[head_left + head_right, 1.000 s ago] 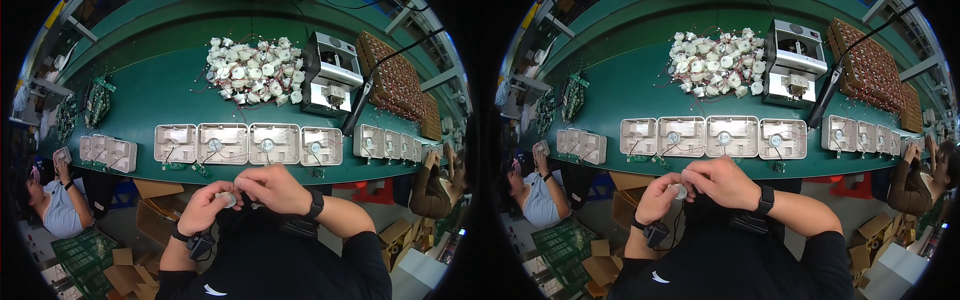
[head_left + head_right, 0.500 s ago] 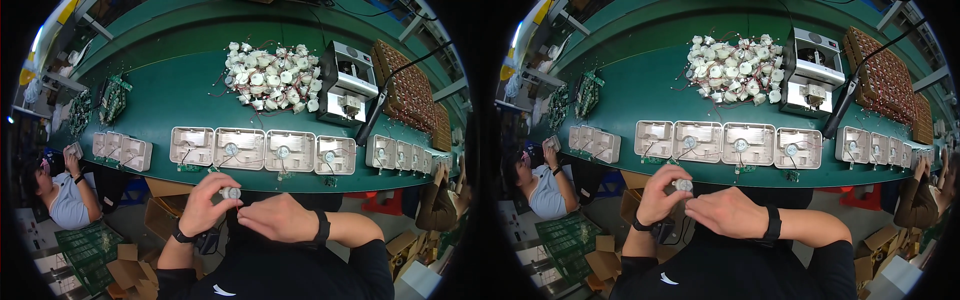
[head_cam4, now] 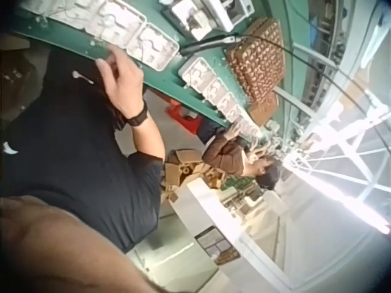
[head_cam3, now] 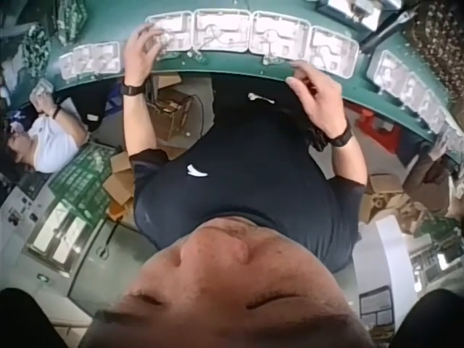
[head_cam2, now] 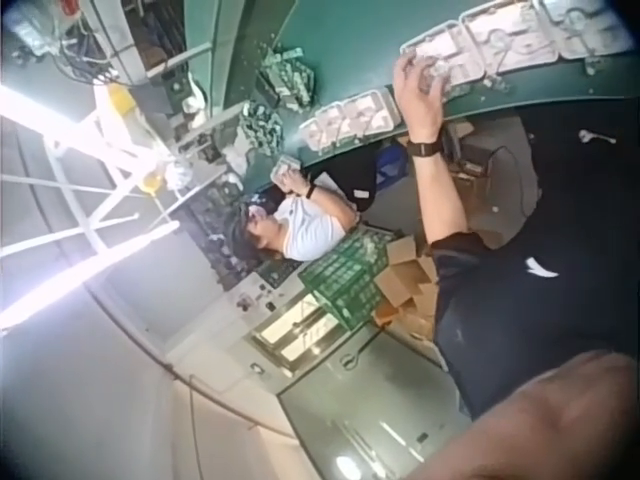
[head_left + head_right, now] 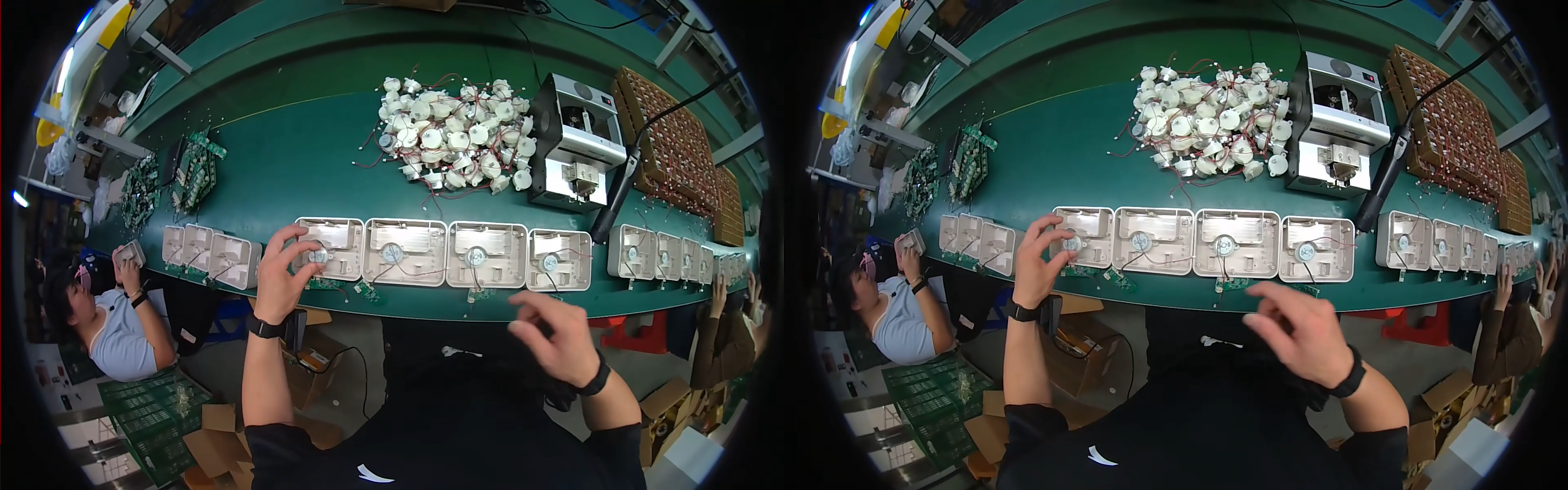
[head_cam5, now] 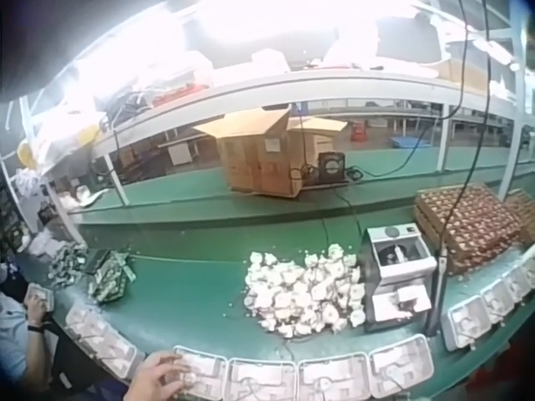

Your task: Manually placing electronic components into a metal tray and securing them using an electric screwdriver.

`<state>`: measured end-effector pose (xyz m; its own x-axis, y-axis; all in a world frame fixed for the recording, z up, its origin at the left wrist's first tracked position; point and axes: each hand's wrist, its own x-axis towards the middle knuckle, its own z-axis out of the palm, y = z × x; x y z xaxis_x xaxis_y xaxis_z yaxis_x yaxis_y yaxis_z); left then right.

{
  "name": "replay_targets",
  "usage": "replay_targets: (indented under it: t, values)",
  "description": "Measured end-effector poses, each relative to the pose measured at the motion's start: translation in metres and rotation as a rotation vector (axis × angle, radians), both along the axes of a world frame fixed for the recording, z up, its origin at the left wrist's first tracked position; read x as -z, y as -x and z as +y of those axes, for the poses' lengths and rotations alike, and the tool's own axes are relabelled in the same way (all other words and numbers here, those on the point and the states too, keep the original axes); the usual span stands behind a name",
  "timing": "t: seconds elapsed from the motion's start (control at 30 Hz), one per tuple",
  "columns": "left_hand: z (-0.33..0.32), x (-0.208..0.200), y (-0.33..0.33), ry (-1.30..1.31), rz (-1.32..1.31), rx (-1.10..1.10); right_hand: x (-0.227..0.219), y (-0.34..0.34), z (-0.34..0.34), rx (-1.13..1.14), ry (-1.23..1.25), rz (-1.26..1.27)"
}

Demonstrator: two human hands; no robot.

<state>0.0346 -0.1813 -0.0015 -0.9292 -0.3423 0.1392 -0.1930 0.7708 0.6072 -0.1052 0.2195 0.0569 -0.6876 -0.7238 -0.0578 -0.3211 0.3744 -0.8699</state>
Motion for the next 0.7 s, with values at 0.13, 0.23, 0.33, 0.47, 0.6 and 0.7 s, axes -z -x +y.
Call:
replay_targets:
  t: [0.13,0.23,0.33,0.47,0.6,0.7]
  values:
    - [-0.011,0.016,0.015,0.131,0.050,0.132,-0.012,0.009,0.034,0.208,-0.056,0.073]
    - [-0.016,0.029,0.028,0.264,0.064,0.142,-0.016,0.021,0.043,0.308,-0.112,0.210]
    - [-0.020,0.016,0.002,0.196,-0.048,-0.007,-0.008,0.075,0.061,0.438,-0.113,0.257]
    - [-0.015,0.001,0.010,0.136,-0.112,0.016,0.010,0.173,0.080,0.667,-0.147,0.519]
    - [-0.011,-0.002,0.007,0.257,0.038,0.031,0.046,0.257,0.102,0.772,-0.428,0.562]
    - [-0.013,0.012,-0.007,0.113,0.059,-0.173,0.039,0.271,0.097,0.666,-0.528,0.008]
